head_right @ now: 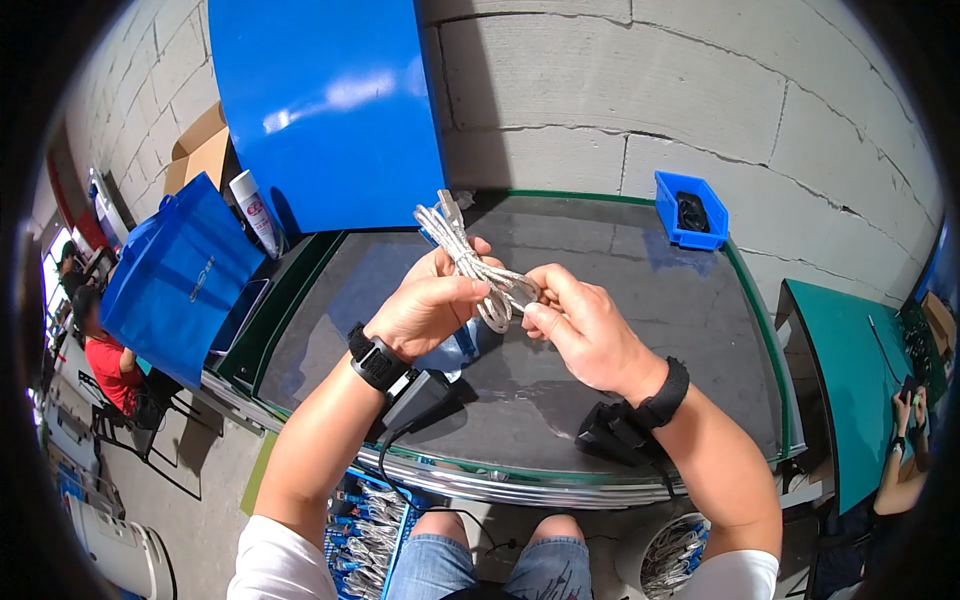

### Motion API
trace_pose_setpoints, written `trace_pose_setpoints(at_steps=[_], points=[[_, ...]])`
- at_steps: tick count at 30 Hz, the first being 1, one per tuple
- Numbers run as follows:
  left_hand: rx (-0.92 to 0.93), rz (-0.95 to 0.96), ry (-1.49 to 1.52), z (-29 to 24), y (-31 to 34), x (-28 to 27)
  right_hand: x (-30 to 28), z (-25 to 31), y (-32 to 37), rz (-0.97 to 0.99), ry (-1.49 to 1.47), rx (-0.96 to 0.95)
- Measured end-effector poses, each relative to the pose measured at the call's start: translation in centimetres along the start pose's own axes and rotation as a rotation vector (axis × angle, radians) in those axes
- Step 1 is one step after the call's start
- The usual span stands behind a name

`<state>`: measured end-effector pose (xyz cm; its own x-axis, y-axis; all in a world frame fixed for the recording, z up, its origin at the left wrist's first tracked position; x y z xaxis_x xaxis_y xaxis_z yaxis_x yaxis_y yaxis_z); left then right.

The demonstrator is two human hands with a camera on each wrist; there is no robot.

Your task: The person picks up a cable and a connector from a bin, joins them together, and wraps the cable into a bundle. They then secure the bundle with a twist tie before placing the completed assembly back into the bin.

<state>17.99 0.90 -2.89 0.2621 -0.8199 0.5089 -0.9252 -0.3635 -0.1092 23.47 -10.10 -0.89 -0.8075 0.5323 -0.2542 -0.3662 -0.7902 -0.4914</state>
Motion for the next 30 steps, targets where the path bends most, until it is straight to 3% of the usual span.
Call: trace_pose_setpoints(at_steps=[13,15,18,23,30], points=[[0.049,-0.043,-0.010,-0.3,0.2,-0.2,0.0,0.2,-0.1,0.007,0.003,-0.004],[0.051,-0.057,0.000,-0.2,0.1,-0.3,-0.3,1.1,-0.2,-0.007,0.094,-0.113],[0.019,-0.066,0.035,0.5,-0.3,-0.9,-0.1,1.9,-0.1,-0.030,0.185,-0.212],[-0.099,-0.015,0.022,1.9,-0.9,-1.2,0.0,2.0,0.0,-0.031,0.233,-0.216],[-0.108,-0.035,0.002,1.8,-0.6,-0.8,0.3,2.0,0.1,-0.004,0.242,-0.231]])
Point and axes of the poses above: each hand's wrist, its own y-axis away from the middle knuckle, its own x-axis out of the palm, z = x × y, the point moved 9 cm from there along -y, towards the middle knuckle, and after that the axes turned 10 degrees about -z, right-handed, at the moved point
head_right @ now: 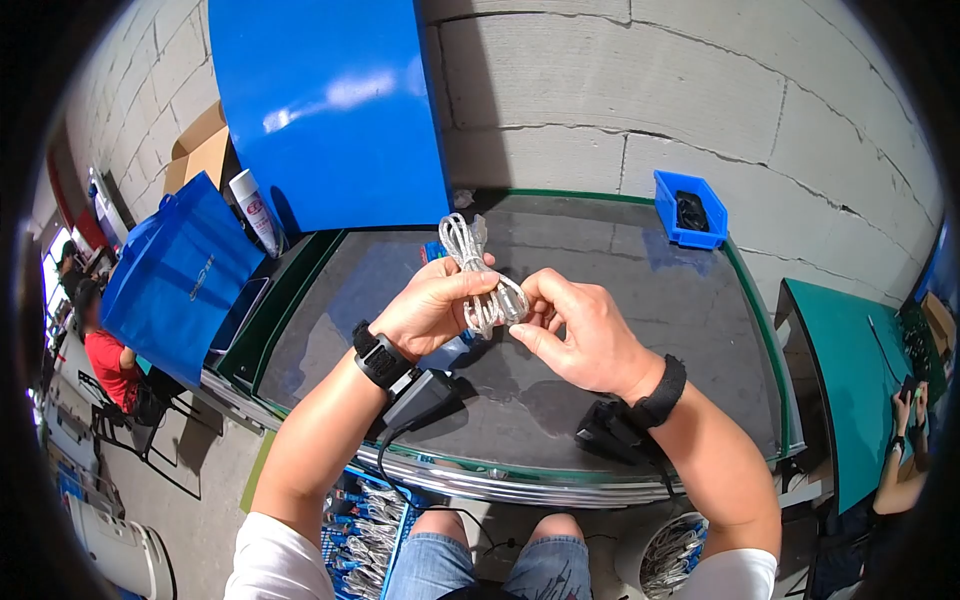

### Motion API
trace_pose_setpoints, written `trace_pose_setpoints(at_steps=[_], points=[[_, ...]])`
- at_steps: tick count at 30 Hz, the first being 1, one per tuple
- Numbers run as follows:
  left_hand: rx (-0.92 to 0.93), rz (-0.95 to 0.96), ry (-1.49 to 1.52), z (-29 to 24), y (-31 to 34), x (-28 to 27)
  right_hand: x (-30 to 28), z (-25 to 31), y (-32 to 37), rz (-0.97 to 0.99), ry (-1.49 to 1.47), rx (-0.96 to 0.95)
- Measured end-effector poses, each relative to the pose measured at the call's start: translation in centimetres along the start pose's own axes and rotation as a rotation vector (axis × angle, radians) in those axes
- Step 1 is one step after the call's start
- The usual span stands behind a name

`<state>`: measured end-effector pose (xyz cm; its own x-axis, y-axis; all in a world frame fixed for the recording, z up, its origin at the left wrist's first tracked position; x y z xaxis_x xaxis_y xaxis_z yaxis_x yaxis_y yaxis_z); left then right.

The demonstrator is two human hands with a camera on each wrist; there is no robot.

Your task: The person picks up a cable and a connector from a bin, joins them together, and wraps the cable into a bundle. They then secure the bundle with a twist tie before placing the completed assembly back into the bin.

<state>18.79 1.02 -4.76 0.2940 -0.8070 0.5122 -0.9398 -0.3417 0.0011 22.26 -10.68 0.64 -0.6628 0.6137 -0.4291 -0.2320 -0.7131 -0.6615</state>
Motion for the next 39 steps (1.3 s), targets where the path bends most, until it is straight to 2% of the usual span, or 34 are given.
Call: trace_pose_setpoints(at_steps=[6,8,11,13,16,19,22,24,26,29,32,35,39], points=[[0.074,-0.038,-0.024,-0.6,0.3,0.1,-0.1,-0.8,0.1,0.022,0.029,0.051],[0.212,-0.026,-0.109,-1.3,0.1,-0.1,-0.1,-0.8,0.0,0.014,0.025,0.057],[0.249,-0.005,-0.186,-1.7,0.7,0.8,0.0,-0.4,-0.3,-0.013,0.041,0.024],[0.221,0.034,-0.222,-1.2,0.9,1.3,-0.2,-0.1,-0.4,-0.034,0.061,-0.018],[0.151,0.137,-0.292,-0.4,1.2,2.5,0.0,-0.4,-0.2,0.037,0.146,0.013],[0.129,0.067,-0.125,-0.6,0.3,1.5,-0.8,-2.7,-0.1,-0.054,-0.121,0.270],[0.107,0.113,0.023,-0.5,0.4,1.9,-1.1,-2.1,-0.4,-0.075,-0.129,0.170],[0.109,0.096,0.012,-0.5,0.3,1.8,-1.0,-2.4,-0.2,-0.068,-0.144,0.196],[0.179,0.034,-0.056,-1.0,0.4,1.1,0.4,-3.4,0.2,0.049,-0.386,0.339],[0.235,-0.011,-0.072,-1.3,0.7,0.7,1.2,-3.7,0.5,0.119,-0.497,0.401],[0.247,-0.052,-0.048,-1.9,1.0,0.6,0.4,-3.6,0.3,0.060,-0.327,0.305],[0.260,-0.169,-0.079,-2.1,1.0,-0.2,0.1,-2.6,-0.1,-0.025,-0.297,0.200],[0.251,-0.154,-0.125,-1.9,0.9,0.1,1.1,-2.4,0.3,0.081,-0.137,0.240]])
Point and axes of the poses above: each hand's wrist, its own y-axis away from the middle knuckle, its own x-axis out of the palm, z = x × y, the point moved 9 cm from there along -y, towards the middle knuckle, and after that the axes turned 10 degrees about -z, right-handed, at the moved point
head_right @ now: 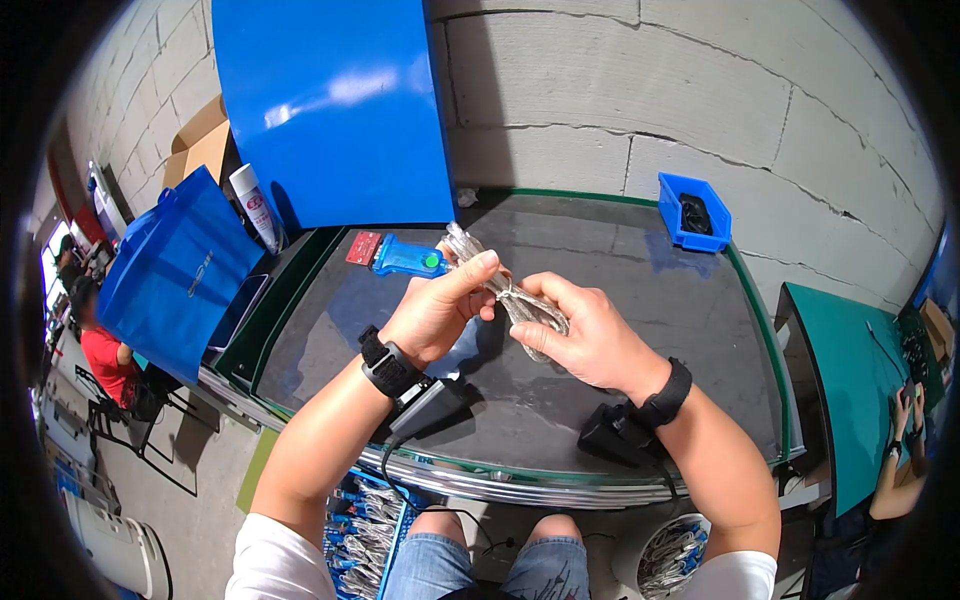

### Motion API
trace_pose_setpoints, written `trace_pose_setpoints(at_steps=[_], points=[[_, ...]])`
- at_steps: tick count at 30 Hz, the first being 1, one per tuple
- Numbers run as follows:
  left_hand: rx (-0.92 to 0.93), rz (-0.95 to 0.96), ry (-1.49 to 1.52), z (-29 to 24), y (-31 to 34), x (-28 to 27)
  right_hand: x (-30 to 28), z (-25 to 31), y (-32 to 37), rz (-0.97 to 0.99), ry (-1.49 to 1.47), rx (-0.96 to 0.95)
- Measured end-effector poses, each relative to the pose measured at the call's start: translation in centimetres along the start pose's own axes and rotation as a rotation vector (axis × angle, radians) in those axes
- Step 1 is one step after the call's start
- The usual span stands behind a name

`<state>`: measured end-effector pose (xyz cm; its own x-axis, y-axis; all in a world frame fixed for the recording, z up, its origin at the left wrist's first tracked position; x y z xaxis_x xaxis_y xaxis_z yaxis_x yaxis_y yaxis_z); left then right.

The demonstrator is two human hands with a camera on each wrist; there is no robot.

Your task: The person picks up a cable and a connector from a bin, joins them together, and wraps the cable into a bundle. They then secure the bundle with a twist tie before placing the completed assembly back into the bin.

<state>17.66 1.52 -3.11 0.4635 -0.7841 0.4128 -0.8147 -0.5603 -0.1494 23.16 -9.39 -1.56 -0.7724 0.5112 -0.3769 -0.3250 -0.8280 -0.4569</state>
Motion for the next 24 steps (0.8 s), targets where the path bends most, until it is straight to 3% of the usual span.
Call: trace_pose_setpoints(at_steps=[4,7,9,11,15,17,21,24], points=[[0.009,-0.032,-0.015,-0.4,0.3,0.1,0.0,-0.5,0.0,0.029,-0.028,0.033],[-0.028,-0.020,-0.033,0.0,0.2,0.0,0.3,0.4,0.1,0.069,0.134,-0.042],[-0.047,-0.024,-0.040,0.2,0.2,0.1,-1.5,2.0,-0.1,-0.201,0.033,-0.234],[-0.129,-0.057,-0.098,0.9,0.3,-0.2,-1.9,2.6,0.0,-0.204,0.056,-0.240],[-0.175,0.012,-0.104,1.5,0.1,0.3,-0.9,4.9,0.5,-0.175,0.225,-0.451],[-0.217,0.041,-0.102,1.9,0.3,0.6,-0.4,6.3,1.0,-0.190,0.403,-0.643],[-0.281,0.094,-0.138,2.2,0.6,0.9,-0.2,7.2,1.6,-0.229,0.554,-0.754],[-0.220,0.049,-0.110,1.6,0.6,0.8,-0.1,6.2,1.2,-0.218,0.664,-0.637]])
Point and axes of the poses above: each hand's wrist, its own y-axis away from the middle knuckle, its own x-axis out of the palm, z = x × y, the point moved 9 cm from there along -y, towards the middle knuckle, and after that the axes turned 10 degrees about -z, right-handed, at the moved point
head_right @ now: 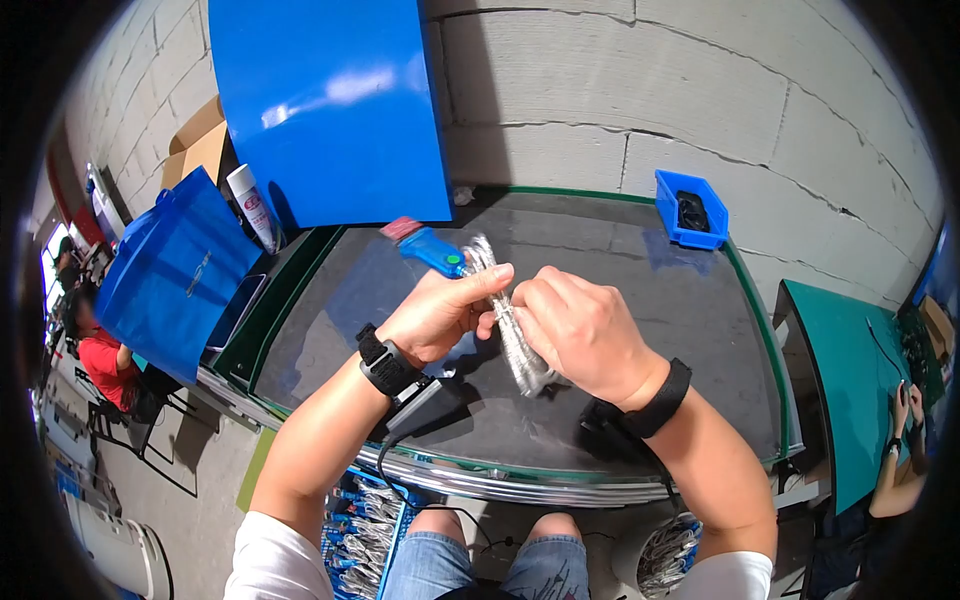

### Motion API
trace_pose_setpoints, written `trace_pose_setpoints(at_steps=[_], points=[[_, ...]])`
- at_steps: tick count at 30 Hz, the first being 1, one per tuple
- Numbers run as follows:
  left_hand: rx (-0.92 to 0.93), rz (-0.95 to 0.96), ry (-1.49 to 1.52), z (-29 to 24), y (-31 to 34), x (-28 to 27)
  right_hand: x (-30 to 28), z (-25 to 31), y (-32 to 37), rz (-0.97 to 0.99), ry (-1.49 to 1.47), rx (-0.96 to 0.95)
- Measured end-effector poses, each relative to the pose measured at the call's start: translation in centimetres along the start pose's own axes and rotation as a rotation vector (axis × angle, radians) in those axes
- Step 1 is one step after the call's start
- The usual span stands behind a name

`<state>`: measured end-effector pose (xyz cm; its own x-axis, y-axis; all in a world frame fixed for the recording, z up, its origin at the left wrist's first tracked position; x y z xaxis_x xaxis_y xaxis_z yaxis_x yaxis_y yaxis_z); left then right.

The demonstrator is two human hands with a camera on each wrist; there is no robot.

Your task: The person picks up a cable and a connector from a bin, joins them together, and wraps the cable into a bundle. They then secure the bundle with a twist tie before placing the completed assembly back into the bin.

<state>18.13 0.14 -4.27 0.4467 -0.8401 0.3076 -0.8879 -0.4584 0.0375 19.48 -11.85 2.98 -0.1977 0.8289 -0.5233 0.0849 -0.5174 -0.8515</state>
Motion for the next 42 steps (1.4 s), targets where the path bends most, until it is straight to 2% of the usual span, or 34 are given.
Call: trace_pose_setpoints(at_steps=[1,3,5,8,11,13,14,16,19,21,23,27,29,30,32,35,37,38,40,42], points=[[-0.001,0.004,0.000,0.0,0.1,0.2,0.0,-0.2,0.1,0.000,0.003,0.001],[0.191,-0.070,0.050,-1.7,0.4,-0.2,0.1,-1.9,0.4,-0.019,0.034,0.134],[0.179,-0.039,0.025,-1.4,0.2,-0.2,0.4,-2.5,0.8,-0.018,0.036,0.172],[0.378,0.026,-0.047,-2.9,0.8,0.9,0.4,-2.7,0.9,-0.023,0.180,0.189],[0.363,0.068,-0.013,-3.0,0.9,1.0,0.2,-3.5,1.1,-0.024,0.200,0.302],[0.347,0.096,0.022,-2.7,0.7,1.1,1.1,-6.1,2.4,0.054,-0.112,0.605],[0.329,0.123,0.057,-2.6,0.7,1.2,0.9,-6.4,2.4,0.053,-0.113,0.603],[0.318,0.124,0.039,-2.5,0.6,1.3,3.5,-7.7,5.0,0.178,-0.720,1.069],[0.340,0.103,-0.056,-2.3,0.3,1.0,4.5,-7.0,5.1,0.214,-0.769,1.047],[0.219,0.023,-0.024,-1.3,-0.2,0.2,4.3,-6.7,4.5,0.171,-0.727,0.999],[0.140,0.002,-0.056,-0.7,-0.4,-0.1,1.8,-5.3,2.0,0.043,-0.395,0.608],[0.079,0.004,0.043,-0.7,-0.5,-0.4,1.1,-3.6,1.0,-0.023,-0.409,0.468],[0.038,0.032,0.084,-0.3,-0.7,-0.5,0.7,-2.6,0.6,-0.031,-0.246,0.288],[0.023,0.040,0.082,-0.1,-0.8,-0.5,0.7,-2.6,0.5,-0.029,-0.248,0.287],[0.008,0.050,0.080,0.1,-0.8,-0.4,0.0,-1.4,0.1,-0.053,-0.097,0.119],[-0.012,0.112,0.069,0.2,-0.4,0.3,-0.2,-1.1,0.0,-0.065,-0.071,0.105],[0.119,0.038,0.077,-0.7,-0.2,0.1,-0.1,-1.3,0.2,-0.042,-0.060,0.155],[0.119,0.041,0.077,-0.8,-0.2,0.2,0.0,-1.6,0.3,-0.018,-0.052,0.203],[0.359,0.065,-0.109,-2.6,0.4,0.5,0.3,-2.4,0.7,-0.017,-0.063,0.272],[0.333,0.122,-0.054,-2.3,0.2,1.0,0.6,-3.2,1.1,-0.013,-0.073,0.340]])
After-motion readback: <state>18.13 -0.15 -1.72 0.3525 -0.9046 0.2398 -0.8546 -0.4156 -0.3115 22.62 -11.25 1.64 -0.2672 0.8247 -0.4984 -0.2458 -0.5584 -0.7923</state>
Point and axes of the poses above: each hand's wrist, its own y-axis away from the middle knuckle, its own x-axis out of the palm, z = x × y, the point moved 9 cm from there along -y, towards the middle knuckle, and after that the axes turned 10 degrees about -z, right-handed, at the moved point
